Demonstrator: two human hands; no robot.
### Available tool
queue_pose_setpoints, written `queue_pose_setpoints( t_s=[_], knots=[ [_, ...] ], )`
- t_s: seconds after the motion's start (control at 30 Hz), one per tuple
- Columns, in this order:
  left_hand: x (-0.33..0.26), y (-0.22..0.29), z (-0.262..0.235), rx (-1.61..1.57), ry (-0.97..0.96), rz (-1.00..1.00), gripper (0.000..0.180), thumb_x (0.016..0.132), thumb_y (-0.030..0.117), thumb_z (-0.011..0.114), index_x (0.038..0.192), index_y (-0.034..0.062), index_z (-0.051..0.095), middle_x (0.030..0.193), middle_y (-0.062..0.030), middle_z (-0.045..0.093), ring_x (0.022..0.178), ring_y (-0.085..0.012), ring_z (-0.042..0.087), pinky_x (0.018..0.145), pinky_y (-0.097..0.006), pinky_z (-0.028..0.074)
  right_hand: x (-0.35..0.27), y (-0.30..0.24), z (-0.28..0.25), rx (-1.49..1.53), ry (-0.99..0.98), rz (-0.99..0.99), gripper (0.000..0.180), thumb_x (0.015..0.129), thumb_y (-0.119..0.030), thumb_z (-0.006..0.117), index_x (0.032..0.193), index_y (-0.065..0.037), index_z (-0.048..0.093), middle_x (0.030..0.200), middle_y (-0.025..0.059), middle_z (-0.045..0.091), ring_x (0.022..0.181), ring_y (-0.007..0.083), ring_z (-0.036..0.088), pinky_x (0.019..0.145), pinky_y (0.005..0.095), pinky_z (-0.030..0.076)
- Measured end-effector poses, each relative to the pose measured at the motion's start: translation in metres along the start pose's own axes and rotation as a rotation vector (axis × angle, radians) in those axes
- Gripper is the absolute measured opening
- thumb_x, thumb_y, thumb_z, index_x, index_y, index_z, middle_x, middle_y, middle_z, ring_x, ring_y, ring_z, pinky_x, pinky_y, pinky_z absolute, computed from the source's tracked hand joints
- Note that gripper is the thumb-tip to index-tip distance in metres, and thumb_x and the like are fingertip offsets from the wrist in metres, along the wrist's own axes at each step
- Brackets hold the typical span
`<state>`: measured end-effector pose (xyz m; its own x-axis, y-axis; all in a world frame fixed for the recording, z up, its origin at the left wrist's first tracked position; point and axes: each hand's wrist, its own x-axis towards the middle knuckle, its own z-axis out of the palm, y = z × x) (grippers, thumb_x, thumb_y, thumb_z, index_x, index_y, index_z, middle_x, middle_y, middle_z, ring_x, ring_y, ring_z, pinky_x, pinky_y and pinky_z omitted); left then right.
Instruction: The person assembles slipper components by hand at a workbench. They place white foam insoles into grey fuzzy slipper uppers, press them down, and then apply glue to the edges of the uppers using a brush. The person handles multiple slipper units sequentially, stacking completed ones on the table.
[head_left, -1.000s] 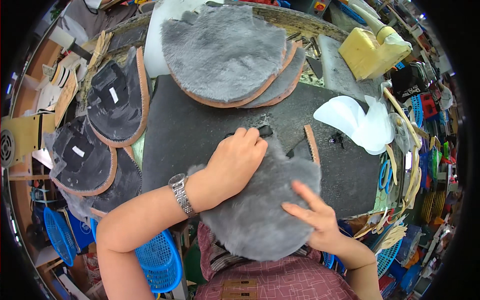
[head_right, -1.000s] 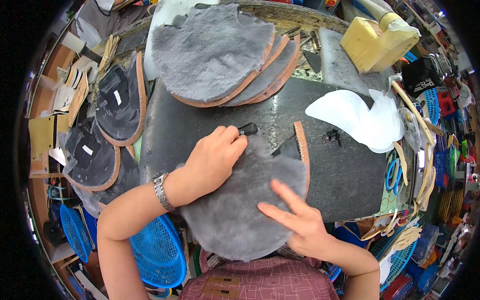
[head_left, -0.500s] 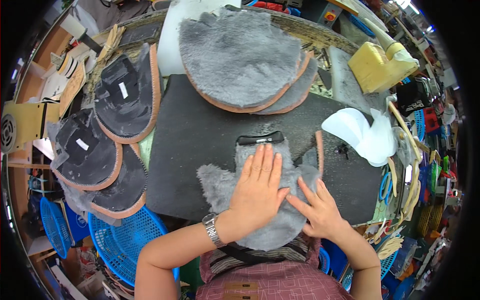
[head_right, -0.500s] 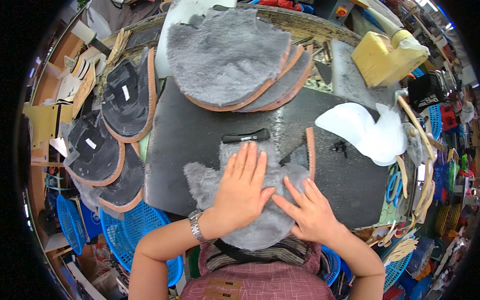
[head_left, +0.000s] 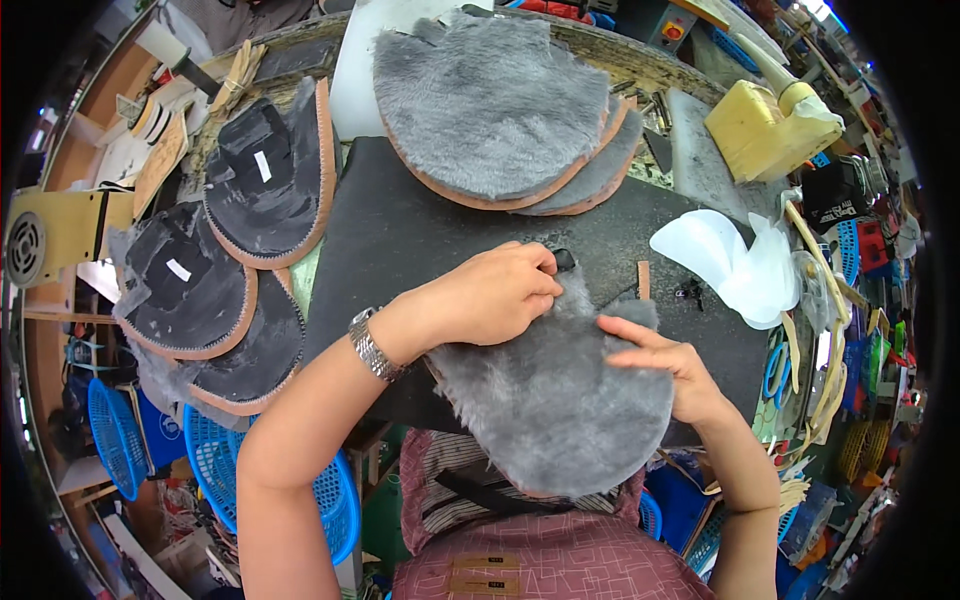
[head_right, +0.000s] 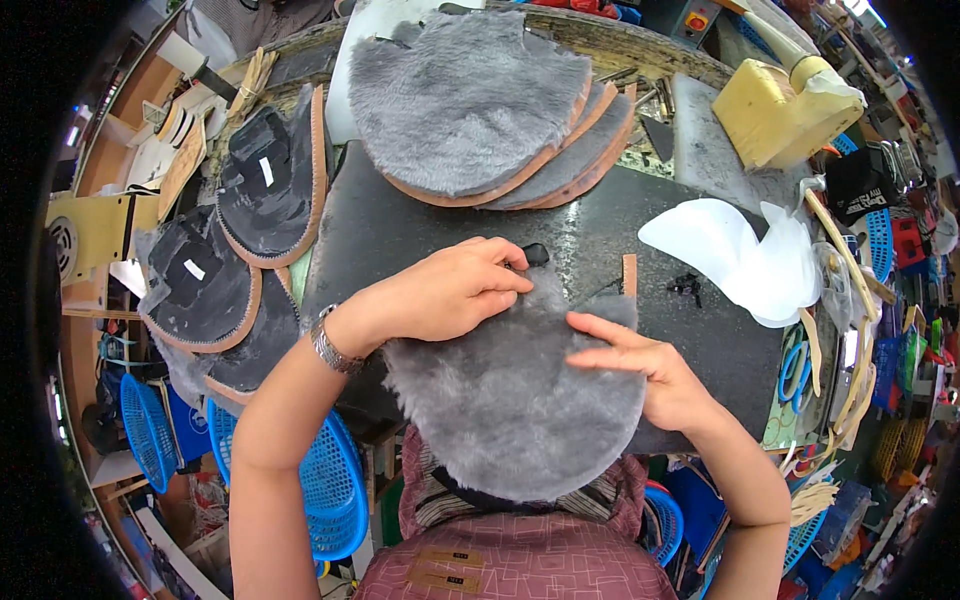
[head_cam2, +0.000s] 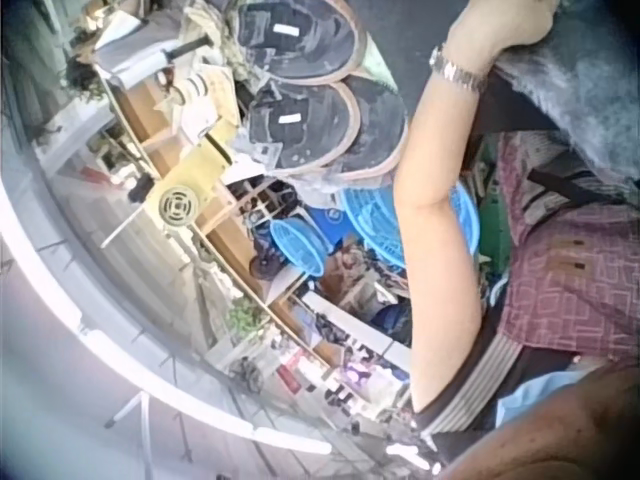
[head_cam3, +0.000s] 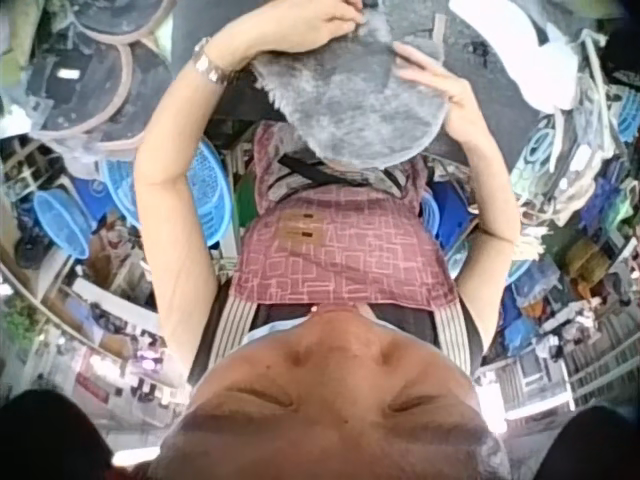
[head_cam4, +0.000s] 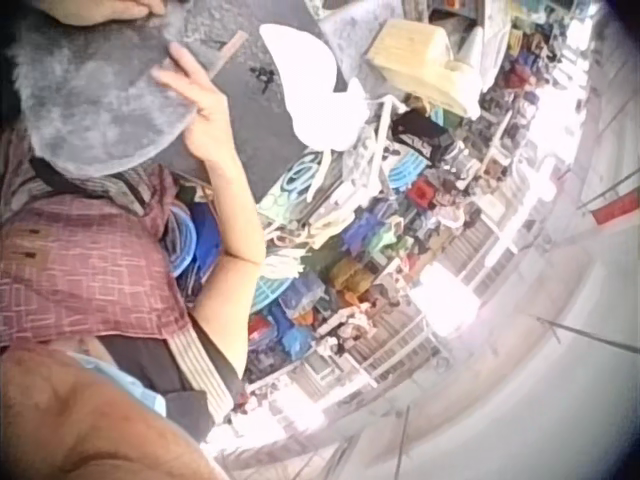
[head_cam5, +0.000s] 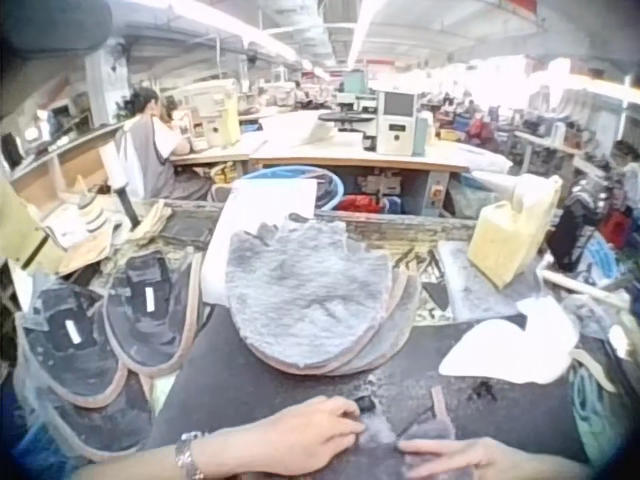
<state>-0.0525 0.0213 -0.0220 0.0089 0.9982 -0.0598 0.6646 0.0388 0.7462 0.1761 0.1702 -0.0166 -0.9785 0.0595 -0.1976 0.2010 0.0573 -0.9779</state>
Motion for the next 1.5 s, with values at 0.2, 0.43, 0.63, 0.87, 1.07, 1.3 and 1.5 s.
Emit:
queue_pose_setpoints(
  t_s=[0.2,0.43,0.63,0.87,1.07,1.3,1.5],
  knots=[
    [-0.005,-0.002,0.007,0.051,0.011,0.025,0.026,0.086,0.014,0.053,0.105,-0.0010,0.062,0.118,-0.0166,0.051,0.110,-0.0300,0.049,0.093,-0.037,0.040,0.000,0.006,0.005,-0.495,-0.106,-0.176,0.047,0.063,0.009,0.051,0.101,-0.012,0.069,0.135,0.0158,0.045,0.123,0.0315,0.044,0.100,0.0401,0.034],
    [-0.020,0.011,0.011,0.031,0.070,0.030,0.042,0.092,0.032,0.047,0.115,-0.0033,0.056,0.124,-0.0202,0.051,0.115,-0.0326,0.047,0.097,-0.038,0.037,0.003,-0.008,0.017,-0.839,-0.045,-0.228,0.047,0.063,-0.001,0.059,0.108,-0.014,0.064,0.130,0.0161,0.049,0.115,0.0347,0.049,0.096,0.0416,0.039],
    [-0.001,-0.001,-0.051,-0.688,-0.230,-0.372,0.037,0.076,0.005,0.068,0.111,-0.0048,0.058,0.101,-0.0119,0.063,0.089,-0.0127,0.059,0.073,-0.028,0.051,0.053,-0.039,-0.002,0.191,0.444,0.410,0.047,0.092,-0.039,0.050,0.103,0.005,0.058,0.085,0.0117,0.066,0.080,0.0194,0.064,0.072,0.0328,0.052],
    [0.021,-0.012,-0.041,-0.404,-0.349,-0.322,0.075,0.090,0.060,0.032,0.127,-0.0031,0.047,0.122,-0.0145,0.056,0.109,-0.0211,0.053,0.090,-0.032,0.044,0.001,-0.020,0.007,-0.651,0.090,-0.152,0.036,0.073,-0.006,0.062,0.109,-0.006,0.062,0.107,0.0182,0.061,0.086,0.0314,0.065,0.071,0.0332,0.053],
    [0.021,-0.002,-0.043,-0.448,-0.394,-0.358,0.079,0.091,0.062,0.028,0.130,-0.0047,0.043,0.123,-0.0138,0.055,0.107,-0.0212,0.054,0.090,-0.032,0.044,-0.021,0.014,0.037,-0.719,0.142,-0.341,0.047,0.061,0.009,0.058,0.098,-0.017,0.071,0.128,0.0189,0.050,0.102,0.0344,0.058,0.086,0.0360,0.048],
    [0.015,0.005,-0.035,-0.287,-0.307,-0.252,0.059,0.095,0.050,0.036,0.124,0.0005,0.051,0.118,-0.0159,0.058,0.109,-0.0258,0.054,0.092,-0.033,0.041,-0.020,0.016,0.032,-0.601,0.131,-0.279,0.056,0.058,0.015,0.047,0.097,-0.017,0.072,0.128,0.0178,0.050,0.102,0.0327,0.058,0.087,0.0351,0.047],
    [0.008,0.017,-0.033,-0.224,-0.243,-0.249,0.049,0.095,0.040,0.041,0.124,0.0017,0.051,0.111,-0.0193,0.059,0.102,-0.0316,0.056,0.085,-0.036,0.045,-0.018,0.010,0.025,-0.176,0.128,-0.069,0.057,0.055,0.014,0.038,0.093,-0.012,0.072,0.128,0.0168,0.051,0.109,0.0342,0.053,0.093,0.0369,0.041]
  ],
)
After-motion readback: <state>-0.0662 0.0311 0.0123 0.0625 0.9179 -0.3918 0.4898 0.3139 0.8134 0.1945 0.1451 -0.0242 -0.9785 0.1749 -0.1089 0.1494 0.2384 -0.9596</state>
